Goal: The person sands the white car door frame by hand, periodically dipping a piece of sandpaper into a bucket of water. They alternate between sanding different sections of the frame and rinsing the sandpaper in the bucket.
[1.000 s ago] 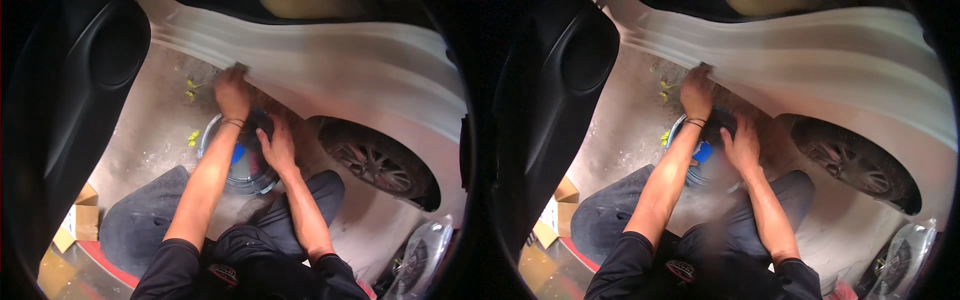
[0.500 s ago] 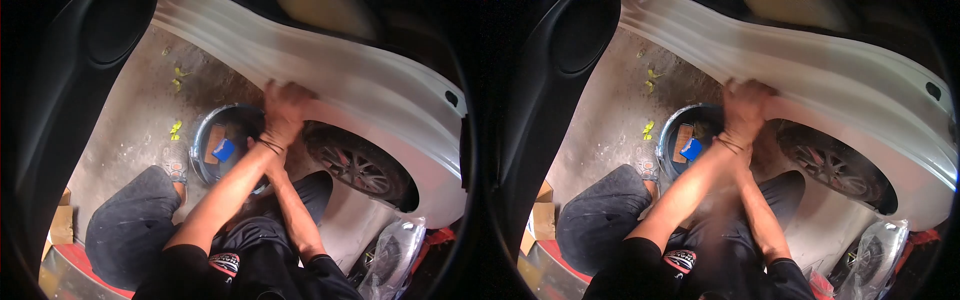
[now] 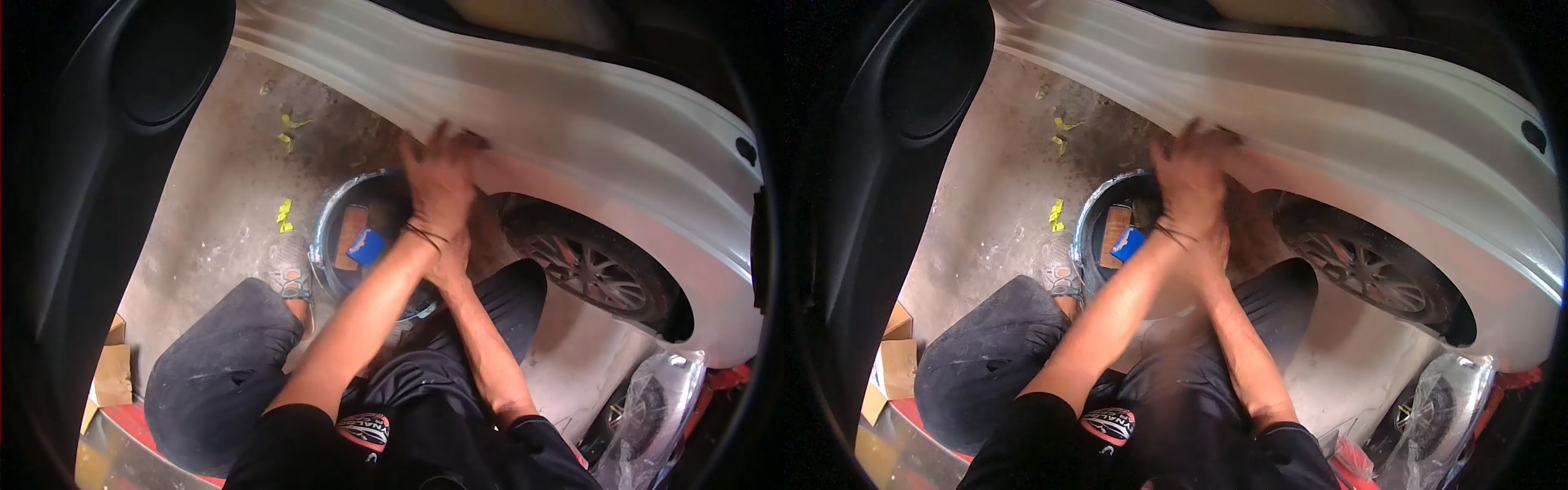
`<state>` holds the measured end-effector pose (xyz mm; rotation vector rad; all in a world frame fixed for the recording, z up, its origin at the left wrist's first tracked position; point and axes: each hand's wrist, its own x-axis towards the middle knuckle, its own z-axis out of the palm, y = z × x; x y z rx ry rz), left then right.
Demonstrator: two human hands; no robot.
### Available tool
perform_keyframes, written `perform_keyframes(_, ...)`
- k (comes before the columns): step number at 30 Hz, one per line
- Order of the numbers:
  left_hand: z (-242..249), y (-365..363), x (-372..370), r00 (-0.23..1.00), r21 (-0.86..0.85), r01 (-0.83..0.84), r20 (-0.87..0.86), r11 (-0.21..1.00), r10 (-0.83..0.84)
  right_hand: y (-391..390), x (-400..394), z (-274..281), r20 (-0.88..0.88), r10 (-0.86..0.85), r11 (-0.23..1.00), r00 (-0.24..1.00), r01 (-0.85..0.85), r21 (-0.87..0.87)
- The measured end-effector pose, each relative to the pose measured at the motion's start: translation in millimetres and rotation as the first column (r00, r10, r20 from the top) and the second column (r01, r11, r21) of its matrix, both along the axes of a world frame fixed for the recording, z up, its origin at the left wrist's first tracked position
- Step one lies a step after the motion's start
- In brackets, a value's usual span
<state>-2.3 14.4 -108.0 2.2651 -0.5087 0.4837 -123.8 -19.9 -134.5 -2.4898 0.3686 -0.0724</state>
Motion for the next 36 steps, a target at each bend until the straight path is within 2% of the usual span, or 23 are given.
perform_keyframes(2,-21.5,33.4,28.2,0.999,0.043,-0.033,0.010,0.999,0.033,4.3,9.8,10.9,-0.011,0.014,0.985,1.000,-0.015,-0.172)
perform_keyframes(5,-13.7,27.6,19.6,0.996,0.036,-0.053,-0.074,0.998,0.056,-4.7,1.3,7.2,-0.021,0.047,0.981,0.999,-0.050,-0.188)
perform_keyframes(7,4.5,-3.0,-4.6,0.979,-0.136,-0.043,-0.203,0.990,0.015,-19.9,-4.5,-11.4,-0.319,0.080,0.983,0.944,-0.022,0.182)
perform_keyframes(8,20.4,-12.9,-18.0,0.969,-0.291,0.013,-0.231,0.957,-0.084,-16.8,-18.7,-47.3,0.005,0.132,0.990,0.991,-0.132,-0.049)
perform_keyframes(9,38.4,-19.4,-30.6,0.964,-0.383,0.025,-0.236,0.924,-0.124,-3.9,-11.7,-53.3,0.129,0.162,0.966,0.978,-0.131,-0.222)
perform_keyframes(11,39.8,-24.1,-37.2,0.963,-0.486,0.012,-0.231,0.874,-0.142,-2.0,-9.9,-40.9,0.145,0.152,0.973,0.978,-0.122,-0.197)
perform_keyframes(12,33.3,-17.1,-30.5,0.962,-0.481,0.005,-0.236,0.877,-0.135,-4.9,-9.2,-27.1,-0.065,0.069,0.998,0.996,-0.069,-0.006)
perform_keyframes(13,21.4,-7.4,-20.9,0.985,-0.305,0.055,-0.139,0.951,-0.101,-8.6,-9.0,-9.9,-0.286,0.019,0.985,0.958,0.031,0.168)
perform_keyframes(14,9.4,0.9,-10.5,0.995,-0.115,0.087,-0.034,0.990,-0.092,-15.9,-11.5,-8.3,-0.255,0.079,0.993,0.964,-0.053,0.107)
perform_keyframes(15,-2.5,7.0,-0.7,0.996,-0.066,0.054,-0.072,0.996,-0.059,-11.2,-9.1,-24.1,-0.065,-0.014,1.000,0.998,0.014,-0.002)
perform_keyframes(17,-25.7,35.5,23.2,0.999,0.117,-0.019,-0.028,0.993,0.023,1.7,5.0,-2.6,0.010,0.048,0.960,0.999,-0.043,-0.275)
perform_keyframes(19,-34.2,59.3,45.0,0.998,0.248,-0.058,0.030,0.967,0.053,4.9,4.9,9.8,-0.006,0.022,0.974,1.000,-0.023,-0.224)
perform_keyframes(22,-6.0,40.3,33.3,0.994,0.259,-0.077,-0.055,0.963,0.094,3.7,7.5,17.8,-0.030,0.009,0.981,0.999,-0.015,-0.195)
perform_keyframes(23,9.8,19.9,19.6,0.974,0.213,-0.053,-0.204,0.976,0.097,1.1,4.6,14.7,-0.005,-0.030,0.984,1.000,0.029,-0.174)
perform_keyframes(26,48.1,-26.8,-34.5,0.967,-0.194,0.076,-0.225,0.978,-0.120,-6.4,-16.6,-46.8,0.239,-0.051,0.974,0.970,-0.005,0.228)
perform_keyframes(27,75.7,-31.7,-50.8,0.952,-0.310,0.110,-0.239,0.944,-0.189,-3.0,-11.6,-37.2,0.256,-0.081,0.970,0.963,0.017,0.243)
perform_keyframes(29,100.5,-31.2,-66.7,0.948,-0.288,0.175,-0.209,0.941,-0.240,8.4,-3.5,-4.8,0.148,-0.053,0.999,0.988,0.055,-0.003)
perform_keyframes(30,106.8,-31.3,-70.5,0.944,-0.289,0.211,-0.188,0.934,-0.271,10.6,-12.3,-62.8,0.161,-0.134,0.872,0.978,0.039,0.488)
perform_keyframes(31,89.0,-24.9,-61.4,0.969,-0.114,0.227,-0.074,0.967,-0.236,11.0,-18.5,-119.7,0.145,-0.207,0.527,0.967,-0.015,0.850)
perform_keyframes(32,61.9,-16.2,-52.3,0.981,-0.070,0.173,-0.080,0.983,-0.178,-7.0,-14.2,-25.9,0.090,0.009,0.991,0.996,-0.021,0.132)
perform_keyframes(33,37.9,-9.7,-39.2,0.989,-0.030,0.126,-0.078,0.992,-0.128,-14.1,-7.8,-11.7,-0.105,0.005,0.990,0.994,0.010,0.142)
perform_keyframes(35,19.7,8.4,-11.8,0.961,0.182,0.018,-0.275,0.983,0.033,-5.2,-3.5,-1.7,0.013,-0.056,0.975,0.998,0.058,-0.214)
perform_keyframes(36,14.7,11.8,2.8,0.951,0.100,0.041,-0.310,0.994,-0.008,-4.8,-0.5,-1.5,-0.030,-0.056,0.976,0.998,0.048,-0.213)
